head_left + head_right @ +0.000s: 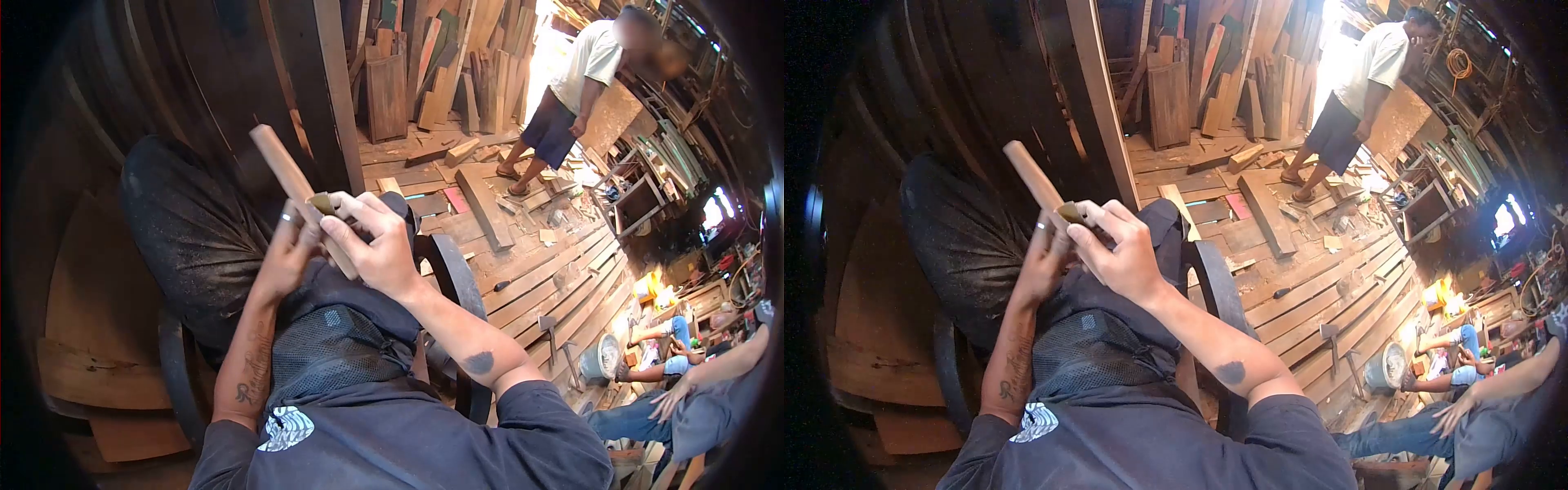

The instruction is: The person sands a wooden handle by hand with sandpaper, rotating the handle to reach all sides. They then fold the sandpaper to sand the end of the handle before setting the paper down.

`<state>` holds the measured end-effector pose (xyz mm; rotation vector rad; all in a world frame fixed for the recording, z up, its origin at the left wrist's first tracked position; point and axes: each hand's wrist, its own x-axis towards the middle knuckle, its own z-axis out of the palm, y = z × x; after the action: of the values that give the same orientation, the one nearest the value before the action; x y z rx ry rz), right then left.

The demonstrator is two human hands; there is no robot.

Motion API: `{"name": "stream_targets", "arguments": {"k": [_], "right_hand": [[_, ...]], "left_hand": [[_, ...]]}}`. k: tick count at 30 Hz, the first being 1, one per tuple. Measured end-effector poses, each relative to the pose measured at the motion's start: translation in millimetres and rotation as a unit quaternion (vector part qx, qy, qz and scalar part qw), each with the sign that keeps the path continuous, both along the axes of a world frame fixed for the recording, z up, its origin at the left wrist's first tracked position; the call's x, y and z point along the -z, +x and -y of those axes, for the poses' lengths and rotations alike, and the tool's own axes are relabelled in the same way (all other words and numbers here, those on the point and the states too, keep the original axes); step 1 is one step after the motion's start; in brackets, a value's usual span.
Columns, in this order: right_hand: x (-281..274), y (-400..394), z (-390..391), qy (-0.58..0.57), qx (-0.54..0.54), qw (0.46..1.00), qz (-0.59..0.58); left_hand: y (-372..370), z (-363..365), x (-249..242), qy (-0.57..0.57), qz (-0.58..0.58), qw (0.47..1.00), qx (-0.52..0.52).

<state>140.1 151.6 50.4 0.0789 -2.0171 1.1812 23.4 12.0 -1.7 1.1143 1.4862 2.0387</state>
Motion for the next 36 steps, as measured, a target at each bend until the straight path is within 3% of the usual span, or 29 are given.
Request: {"name": "stream_targets", "arguments": {"k": [1,5,8,9,12,13,19,20,23,27,31,34,35,36], "right_hand": [[-1,0,0,0.005,0.001,1.0,0.002],[13,4,3,-0.003,-0.012,1.0,0.023],[9,-2,4,-0.013,0.002,1.0,-0.005],[-10,5,12,-0.125,-0.031,0.991,0.047],[2,2,5,0.008,-0.003,1.0,0.004],[7,6,6,0.017,0.0,1.0,0.015],[-11,3,3,-0.015,0.002,1.0,0.007],[2,-2,-3,0.108,0.023,0.993,-0.05],[18,4,7,-0.029,-0.029,0.999,0.009],[-8,-5,-5,0.014,0.018,0.999,-0.043],[1,12,5,-0.027,-0.015,0.999,0.022],[-15,9,4,-0.086,-0.015,0.994,0.066],[-7,-2,-2,-0.028,0.013,0.999,-0.013],[-4,-1,-2,-0.031,0.006,1.0,0.002]], "left_hand": [[21,-4,-18,0.011,0.049,0.999,0.001],[-17,12,4,0.019,0.069,0.997,0.008],[-4,7,-3,-0.037,0.047,0.998,0.016],[9,1,-10,0.002,0.046,0.998,0.034],[-12,9,3,-0.001,0.03,0.999,0.011],[-19,14,4,0.007,0.072,0.997,0.009],[4,2,-2,-0.014,0.037,0.998,0.053],[-9,5,4,-0.009,0.015,0.999,0.031],[-7,12,-9,-0.022,0.066,0.997,0.018],[14,1,-12,-0.037,0.026,0.994,0.095],[-18,14,0,-0.019,0.087,0.996,0.028],[15,2,-18,-0.045,0.052,0.996,0.052],[11,1,-11,-0.036,0.024,0.998,0.041],[7,-1,-5,-0.026,-0.003,0.999,0.029]]}}
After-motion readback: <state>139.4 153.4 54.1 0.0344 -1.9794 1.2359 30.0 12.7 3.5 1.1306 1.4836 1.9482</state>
